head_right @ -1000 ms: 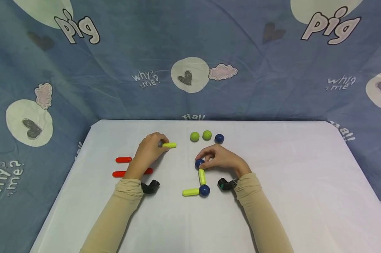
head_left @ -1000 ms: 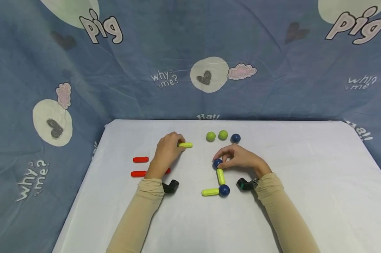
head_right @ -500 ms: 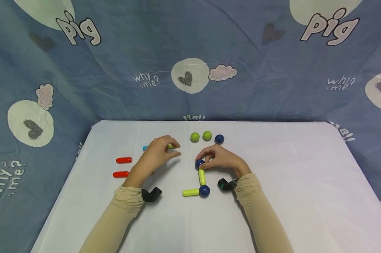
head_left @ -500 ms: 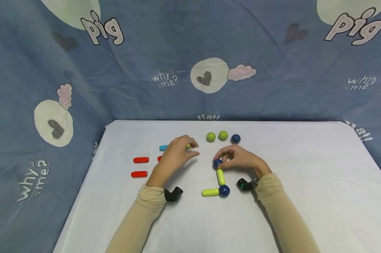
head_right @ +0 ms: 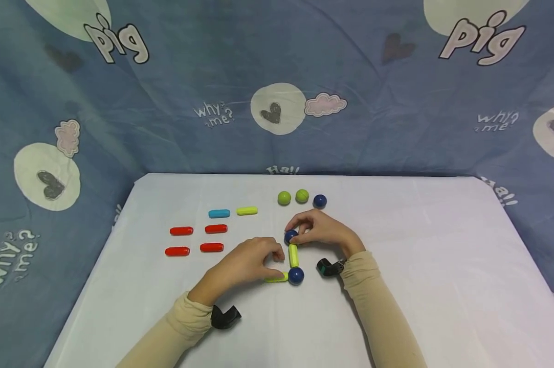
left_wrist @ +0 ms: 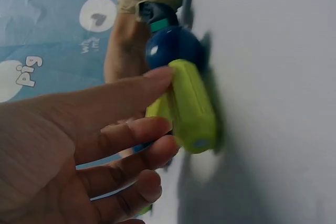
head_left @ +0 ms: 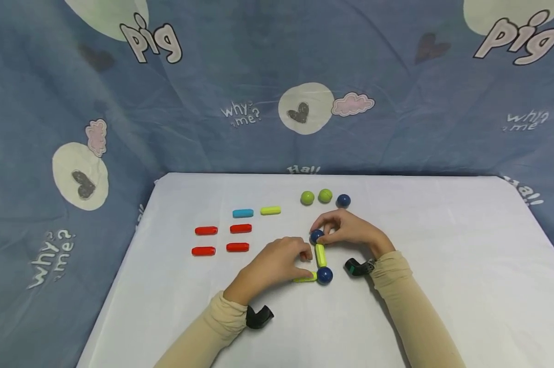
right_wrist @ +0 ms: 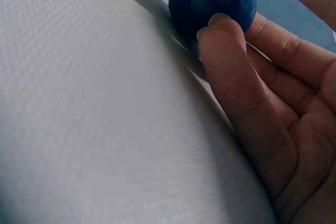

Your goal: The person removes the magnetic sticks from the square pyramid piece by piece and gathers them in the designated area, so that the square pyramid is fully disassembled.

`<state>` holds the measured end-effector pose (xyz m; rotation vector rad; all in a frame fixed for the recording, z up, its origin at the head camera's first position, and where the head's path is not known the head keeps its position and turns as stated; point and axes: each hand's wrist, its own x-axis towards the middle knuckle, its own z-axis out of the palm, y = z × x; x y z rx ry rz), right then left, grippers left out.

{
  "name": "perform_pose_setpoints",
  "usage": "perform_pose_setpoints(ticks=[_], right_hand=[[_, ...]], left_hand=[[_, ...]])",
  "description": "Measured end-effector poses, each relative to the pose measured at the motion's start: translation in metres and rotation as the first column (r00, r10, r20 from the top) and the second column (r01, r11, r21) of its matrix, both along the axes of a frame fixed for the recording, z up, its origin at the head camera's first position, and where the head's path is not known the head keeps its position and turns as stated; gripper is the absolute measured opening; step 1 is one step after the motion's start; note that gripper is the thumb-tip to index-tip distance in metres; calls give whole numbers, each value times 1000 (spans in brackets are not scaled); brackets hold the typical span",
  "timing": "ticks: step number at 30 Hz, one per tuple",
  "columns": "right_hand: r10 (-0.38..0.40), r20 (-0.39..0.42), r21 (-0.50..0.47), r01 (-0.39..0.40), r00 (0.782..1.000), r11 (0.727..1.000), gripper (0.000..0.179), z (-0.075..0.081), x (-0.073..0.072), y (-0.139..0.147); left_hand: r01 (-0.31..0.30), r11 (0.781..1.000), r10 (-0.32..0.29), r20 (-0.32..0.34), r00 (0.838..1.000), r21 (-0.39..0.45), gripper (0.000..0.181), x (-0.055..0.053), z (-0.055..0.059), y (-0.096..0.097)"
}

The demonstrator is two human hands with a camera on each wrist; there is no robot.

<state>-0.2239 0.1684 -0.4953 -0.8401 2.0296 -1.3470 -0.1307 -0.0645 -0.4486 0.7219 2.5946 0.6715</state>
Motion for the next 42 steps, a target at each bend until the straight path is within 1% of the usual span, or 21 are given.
perform_pose_setpoints(ticks=[3,9,11,14,17,19,22,24,27,31,35,39,42], right_hand=[[-10,-7,16,10,1000,1000,29,1,0,0],[-36,-13,19,36,999,999,31,-4,2,1],[-67,-22,8,67,998,998,35,-6,5,1],[-144,-22,-31,143,989,989,42,-9,12,3],[-195,-6,-95,193,981,976,40,-12,21,8],[-182,-2,-119,180,983,976,35,-13,28,11],[-122,-8,-122,120,993,985,28,-15,39,14],[-89,-26,-88,87,996,992,25,-14,45,14],[-74,-59,-25,73,995,997,26,-12,51,12],[-69,-90,31,72,994,997,31,-8,54,9],[-57,-112,36,61,992,997,34,-7,55,8],[-62,-135,32,67,989,997,33,-7,54,8],[-55,-138,23,59,989,998,32,-7,53,7]], left_hand=[[24,1000,-24,8,1000,1,27,3,-7,1],[53,998,-53,-5,999,29,16,6,-17,6],[58,998,-57,-13,998,33,14,6,-19,8],[59,998,-58,-23,998,35,15,6,-21,9],[55,998,-54,-22,998,38,15,6,-21,9],[41,998,-41,-20,999,37,15,5,-21,9],[8,1000,-8,-32,999,28,15,4,-20,7],[-22,1000,23,-45,999,21,15,4,-20,5],[-48,998,50,-57,997,26,17,2,-19,2],[-53,997,56,-57,997,52,17,2,-20,1],[-50,996,54,-56,997,73,17,2,-21,2],[-48,995,53,-62,997,83,19,2,-20,3],[-43,995,49,-69,996,85,19,2,-19,3]])
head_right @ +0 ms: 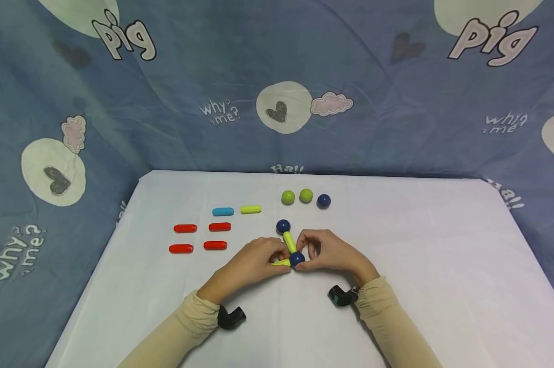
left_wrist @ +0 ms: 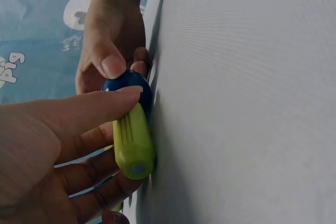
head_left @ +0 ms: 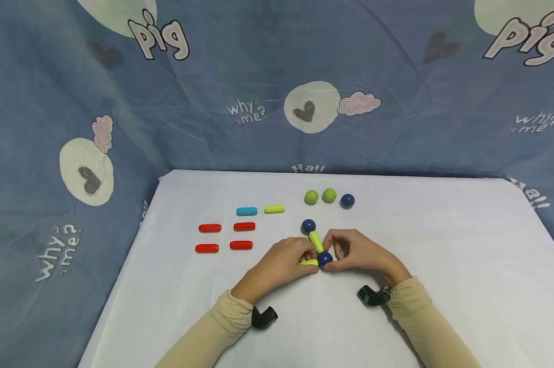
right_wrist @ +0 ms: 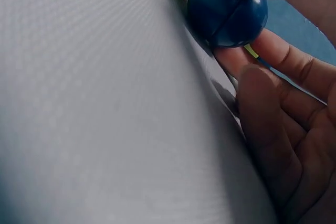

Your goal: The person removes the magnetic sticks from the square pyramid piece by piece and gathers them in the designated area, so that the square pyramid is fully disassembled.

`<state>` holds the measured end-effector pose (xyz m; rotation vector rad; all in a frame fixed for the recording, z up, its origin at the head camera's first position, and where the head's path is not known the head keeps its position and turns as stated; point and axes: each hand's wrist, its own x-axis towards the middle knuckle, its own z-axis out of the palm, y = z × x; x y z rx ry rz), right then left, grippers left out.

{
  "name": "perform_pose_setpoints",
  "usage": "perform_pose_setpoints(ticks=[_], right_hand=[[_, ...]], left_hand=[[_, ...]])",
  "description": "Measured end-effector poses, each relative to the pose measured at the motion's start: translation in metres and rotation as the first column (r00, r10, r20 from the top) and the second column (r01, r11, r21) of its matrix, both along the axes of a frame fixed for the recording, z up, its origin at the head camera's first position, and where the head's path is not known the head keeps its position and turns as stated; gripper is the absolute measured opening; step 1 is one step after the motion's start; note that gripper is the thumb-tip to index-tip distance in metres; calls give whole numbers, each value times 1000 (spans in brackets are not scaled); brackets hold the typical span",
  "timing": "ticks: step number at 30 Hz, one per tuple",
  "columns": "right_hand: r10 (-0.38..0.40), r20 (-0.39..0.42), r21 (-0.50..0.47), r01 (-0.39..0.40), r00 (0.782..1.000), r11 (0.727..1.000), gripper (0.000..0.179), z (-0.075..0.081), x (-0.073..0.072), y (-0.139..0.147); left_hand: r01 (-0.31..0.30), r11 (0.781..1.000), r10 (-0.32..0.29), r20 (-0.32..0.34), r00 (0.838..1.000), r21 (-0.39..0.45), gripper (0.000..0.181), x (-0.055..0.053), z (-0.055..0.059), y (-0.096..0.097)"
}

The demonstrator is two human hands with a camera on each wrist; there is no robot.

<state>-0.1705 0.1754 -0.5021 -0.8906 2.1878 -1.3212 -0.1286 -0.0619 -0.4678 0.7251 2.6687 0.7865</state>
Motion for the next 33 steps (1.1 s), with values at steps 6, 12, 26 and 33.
perform_pose_setpoints(ticks=[6,12,26,33], right_hand=[[8,15,8,-9,1000,1000,32,2,-1,0],[19,18,-1,-19,1000,1000,32,3,0,0],[33,28,5,-33,999,999,32,1,-2,0],[16,50,1,-17,999,1000,32,3,-3,2]], left_hand=[[18,1000,-18,-13,1000,5,17,0,-1,1],[40,999,-39,-11,999,20,16,-1,-5,1],[49,999,-49,-1,999,1,18,-1,-3,2],[65,998,-65,22,998,7,20,-3,-1,-2]])
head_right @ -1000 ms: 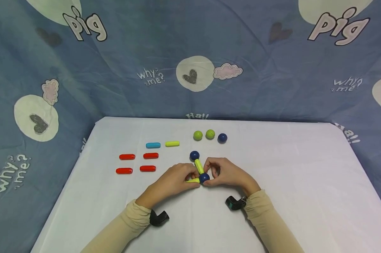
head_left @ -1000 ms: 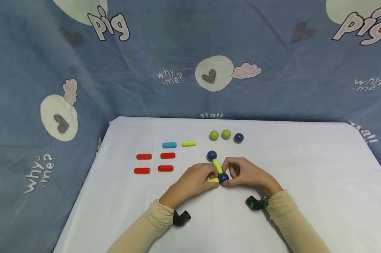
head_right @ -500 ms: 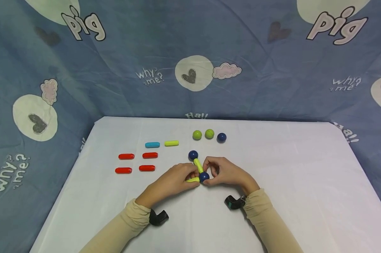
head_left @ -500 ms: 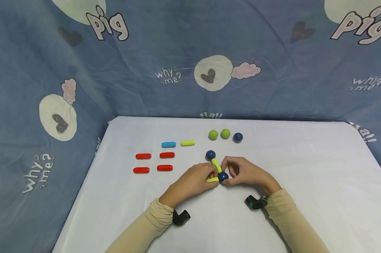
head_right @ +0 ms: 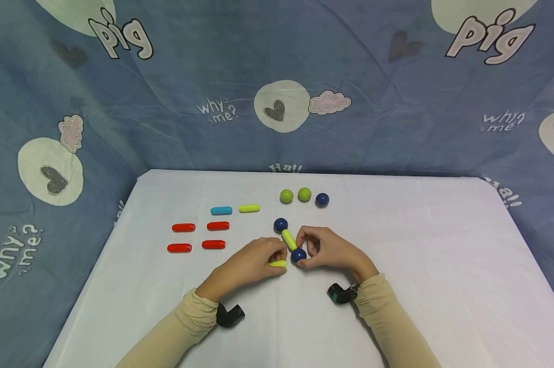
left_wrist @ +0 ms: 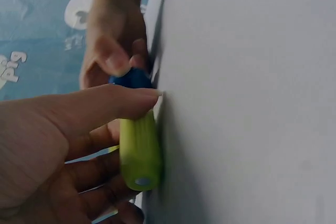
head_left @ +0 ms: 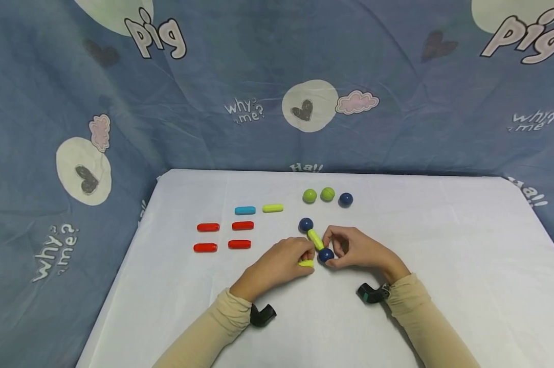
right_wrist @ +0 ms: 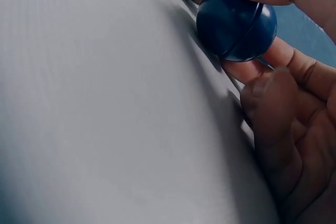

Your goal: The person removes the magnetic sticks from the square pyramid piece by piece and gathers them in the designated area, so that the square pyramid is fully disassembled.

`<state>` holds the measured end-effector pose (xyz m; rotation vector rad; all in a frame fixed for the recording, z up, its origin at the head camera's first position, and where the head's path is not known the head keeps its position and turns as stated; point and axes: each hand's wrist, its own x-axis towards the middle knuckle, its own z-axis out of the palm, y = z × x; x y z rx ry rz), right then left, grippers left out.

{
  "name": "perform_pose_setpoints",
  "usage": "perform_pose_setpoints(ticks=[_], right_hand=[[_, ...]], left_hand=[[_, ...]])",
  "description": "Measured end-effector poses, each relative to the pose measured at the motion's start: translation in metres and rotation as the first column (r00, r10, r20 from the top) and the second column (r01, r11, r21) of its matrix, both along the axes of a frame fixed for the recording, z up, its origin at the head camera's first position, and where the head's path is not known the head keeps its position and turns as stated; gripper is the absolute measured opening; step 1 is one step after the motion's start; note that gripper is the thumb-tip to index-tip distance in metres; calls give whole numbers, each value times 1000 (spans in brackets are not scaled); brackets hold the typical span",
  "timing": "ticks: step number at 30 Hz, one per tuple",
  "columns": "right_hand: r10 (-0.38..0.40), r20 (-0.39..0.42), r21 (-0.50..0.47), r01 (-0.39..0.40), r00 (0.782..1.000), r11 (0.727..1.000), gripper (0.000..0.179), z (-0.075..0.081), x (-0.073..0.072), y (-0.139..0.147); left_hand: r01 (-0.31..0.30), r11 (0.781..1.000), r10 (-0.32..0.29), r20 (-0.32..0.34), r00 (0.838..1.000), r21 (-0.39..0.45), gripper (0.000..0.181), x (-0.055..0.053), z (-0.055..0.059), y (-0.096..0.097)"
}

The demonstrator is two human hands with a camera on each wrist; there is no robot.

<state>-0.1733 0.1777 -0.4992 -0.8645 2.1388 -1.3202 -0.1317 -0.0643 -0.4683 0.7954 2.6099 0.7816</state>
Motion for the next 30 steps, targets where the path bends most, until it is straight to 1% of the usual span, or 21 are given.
perform_pose_setpoints(ticks=[3,5,7,9,11,13,16,18,20,22,30], right_hand=[[-15,15,-9,16,1000,1000,32,1,0,2],[-17,14,-4,17,1000,1000,32,1,-1,2],[-16,14,3,16,1000,1000,32,2,-1,2],[-18,15,9,17,1000,1000,33,3,-1,2],[-18,13,13,18,1000,1000,33,3,-1,2],[-19,14,14,18,1000,1000,33,3,-1,2],[-16,13,12,16,1000,1000,34,3,-1,2],[-15,12,10,15,1000,1000,34,4,-1,3],[-16,11,10,16,1000,1000,33,4,-1,4],[-17,8,11,17,1000,1000,33,4,-1,4],[-15,11,18,14,1000,1000,32,2,-1,4]], left_hand=[[-34,999,34,-1,999,-5,22,-3,2,-5],[-75,997,75,-23,997,-12,21,-5,3,-8],[-114,993,112,-61,992,-29,19,-8,5,-10],[-156,986,149,-109,983,-60,16,-10,6,-13],[-204,975,189,-152,970,-89,15,-12,7,-16],[-257,960,232,-196,953,-112,17,-14,8,-19],[-332,937,299,-244,923,-110,21,-17,10,-25],[-364,926,327,-269,906,-99,22,-19,11,-27],[-386,919,348,-284,893,-87,22,-22,11,-29],[-398,914,361,-292,886,-80,23,-25,10,-29],[-420,903,373,-325,869,-87,22,-34,3,-31]])
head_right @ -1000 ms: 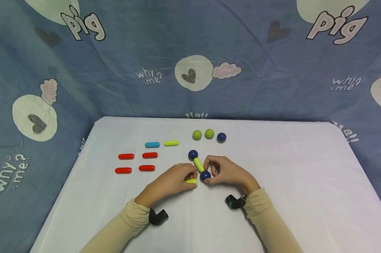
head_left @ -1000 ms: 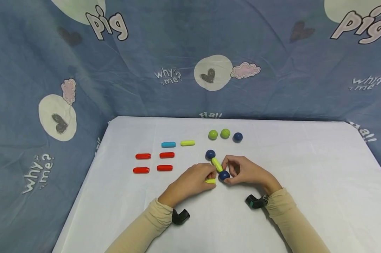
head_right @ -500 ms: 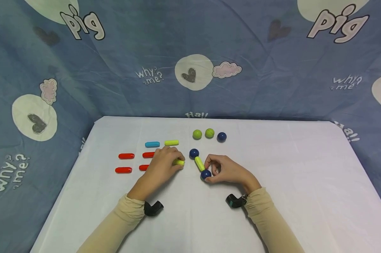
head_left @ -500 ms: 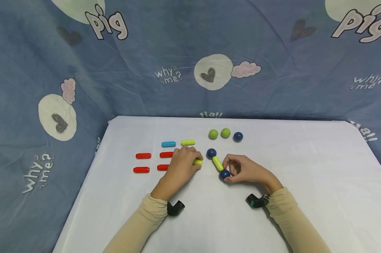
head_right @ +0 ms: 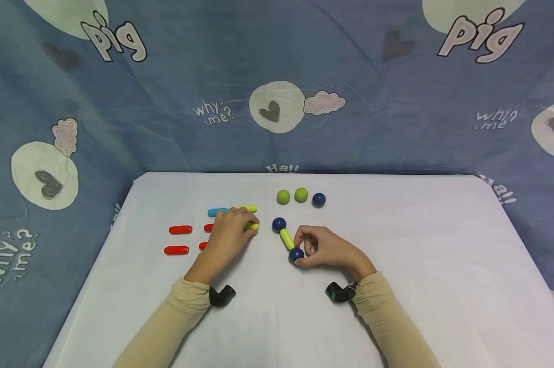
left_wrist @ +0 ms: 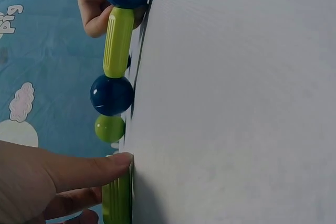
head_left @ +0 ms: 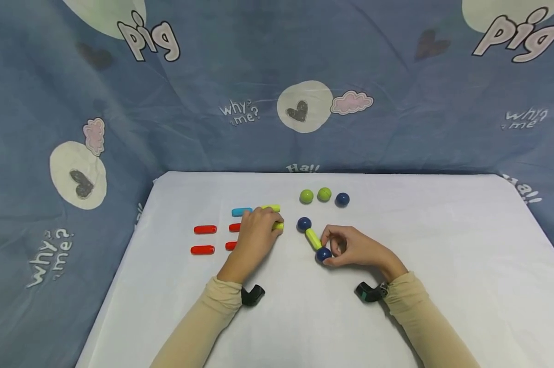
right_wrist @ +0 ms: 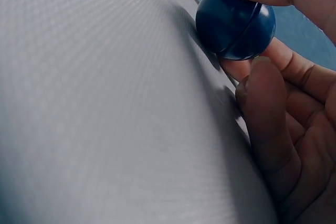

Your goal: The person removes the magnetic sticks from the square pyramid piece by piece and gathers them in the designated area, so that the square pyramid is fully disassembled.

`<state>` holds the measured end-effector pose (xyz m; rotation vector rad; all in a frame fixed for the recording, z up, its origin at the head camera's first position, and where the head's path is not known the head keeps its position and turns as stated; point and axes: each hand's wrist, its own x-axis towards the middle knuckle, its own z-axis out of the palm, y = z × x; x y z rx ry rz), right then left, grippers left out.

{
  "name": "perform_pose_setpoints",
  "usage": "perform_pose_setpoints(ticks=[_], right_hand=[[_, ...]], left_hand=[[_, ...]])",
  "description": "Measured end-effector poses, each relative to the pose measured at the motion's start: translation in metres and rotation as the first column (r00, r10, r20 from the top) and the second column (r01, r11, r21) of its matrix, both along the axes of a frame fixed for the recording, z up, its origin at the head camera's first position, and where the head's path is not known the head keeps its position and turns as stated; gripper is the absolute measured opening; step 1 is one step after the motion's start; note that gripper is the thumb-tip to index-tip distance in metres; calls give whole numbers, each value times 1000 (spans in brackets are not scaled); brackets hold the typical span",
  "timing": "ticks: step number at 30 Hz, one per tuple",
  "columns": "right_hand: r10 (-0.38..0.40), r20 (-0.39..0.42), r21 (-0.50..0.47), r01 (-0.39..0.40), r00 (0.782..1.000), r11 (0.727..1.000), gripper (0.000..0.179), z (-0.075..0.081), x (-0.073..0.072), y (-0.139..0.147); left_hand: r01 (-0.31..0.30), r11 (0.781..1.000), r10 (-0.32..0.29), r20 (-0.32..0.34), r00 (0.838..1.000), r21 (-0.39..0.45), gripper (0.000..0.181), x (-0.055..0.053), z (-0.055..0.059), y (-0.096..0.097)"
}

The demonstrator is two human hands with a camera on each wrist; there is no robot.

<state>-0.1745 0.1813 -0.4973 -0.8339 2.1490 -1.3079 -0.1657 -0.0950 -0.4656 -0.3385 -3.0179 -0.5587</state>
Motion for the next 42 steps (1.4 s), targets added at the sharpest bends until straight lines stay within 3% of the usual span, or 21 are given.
perform_pose_setpoints(ticks=[7,29,42], right_hand=[[-1,-3,8,1,1000,1000,33,1,-1,-1],[-4,3,1,4,1000,1000,33,2,0,-2],[-2,2,4,2,1000,1000,33,-1,-1,0]], left_hand=[[-14,1000,14,-32,999,14,19,-4,-2,-5],[-33,997,32,3,999,67,20,-7,-2,-7],[38,995,-37,-10,999,91,27,-8,-6,-6]])
